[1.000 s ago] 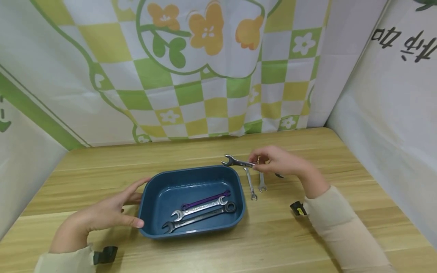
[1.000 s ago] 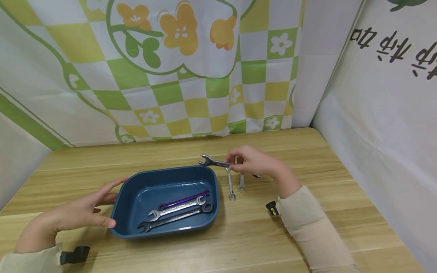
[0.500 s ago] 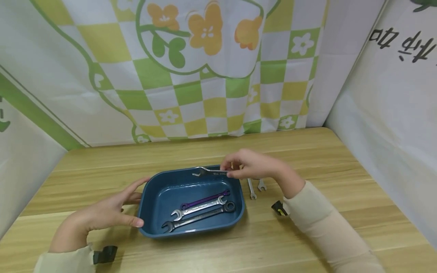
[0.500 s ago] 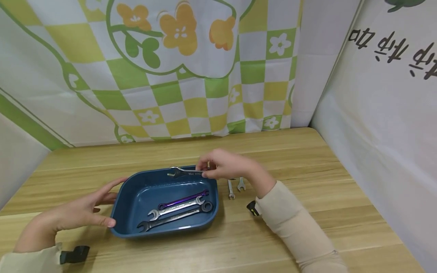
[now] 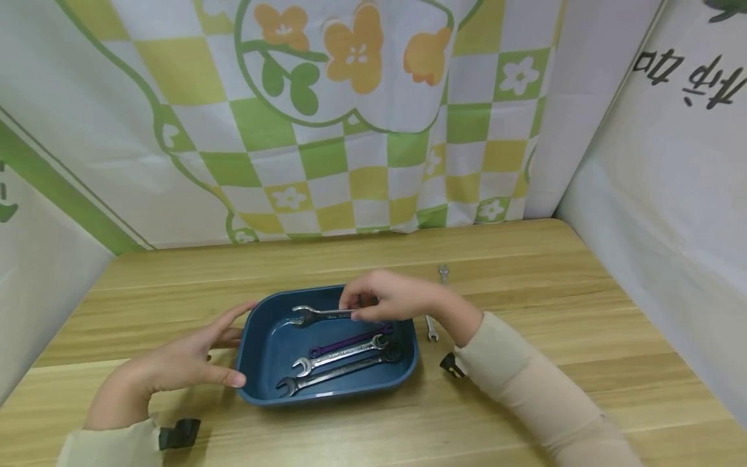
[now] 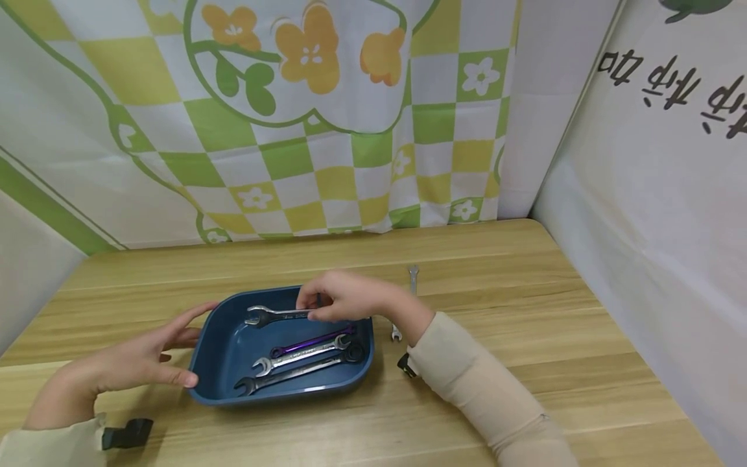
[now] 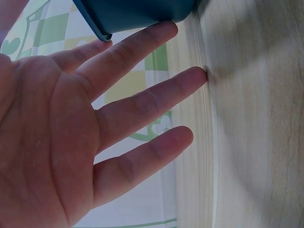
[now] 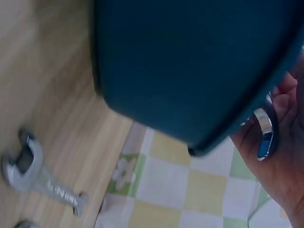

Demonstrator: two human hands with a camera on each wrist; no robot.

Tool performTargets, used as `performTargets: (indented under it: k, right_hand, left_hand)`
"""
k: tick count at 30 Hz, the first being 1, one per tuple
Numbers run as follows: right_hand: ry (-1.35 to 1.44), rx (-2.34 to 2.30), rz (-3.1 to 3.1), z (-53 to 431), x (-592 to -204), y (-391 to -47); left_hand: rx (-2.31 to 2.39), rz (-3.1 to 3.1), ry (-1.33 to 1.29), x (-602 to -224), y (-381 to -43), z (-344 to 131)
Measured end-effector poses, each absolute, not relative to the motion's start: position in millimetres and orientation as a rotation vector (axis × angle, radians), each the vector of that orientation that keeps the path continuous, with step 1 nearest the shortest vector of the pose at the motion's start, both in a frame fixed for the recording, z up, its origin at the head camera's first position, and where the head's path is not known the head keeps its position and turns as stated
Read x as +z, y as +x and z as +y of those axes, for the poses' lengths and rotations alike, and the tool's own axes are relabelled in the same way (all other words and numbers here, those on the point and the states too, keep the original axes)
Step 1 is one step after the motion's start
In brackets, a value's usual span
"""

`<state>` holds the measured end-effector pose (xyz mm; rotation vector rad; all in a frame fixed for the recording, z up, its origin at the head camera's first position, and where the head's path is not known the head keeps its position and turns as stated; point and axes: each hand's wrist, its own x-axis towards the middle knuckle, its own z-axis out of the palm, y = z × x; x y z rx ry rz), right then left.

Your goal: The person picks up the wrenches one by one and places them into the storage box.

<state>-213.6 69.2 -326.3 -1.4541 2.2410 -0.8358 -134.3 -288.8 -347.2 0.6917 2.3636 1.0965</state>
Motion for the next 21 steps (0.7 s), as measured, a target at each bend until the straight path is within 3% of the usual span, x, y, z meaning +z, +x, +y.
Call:
performTargets:
  k: [7,21]
  right_hand:
    - [-1.484,-0.833,2.234,51.9,-339.3,-215.1]
    - [-1.245,-0.782,2.169,38.2,-359.8,-213.5]
  left_hand:
    - [1.093,2.375,0.704,-346.4,-133.8,-289.0]
    - [1.092,2.364,0.697,-346.8,-134.6,-289.1]
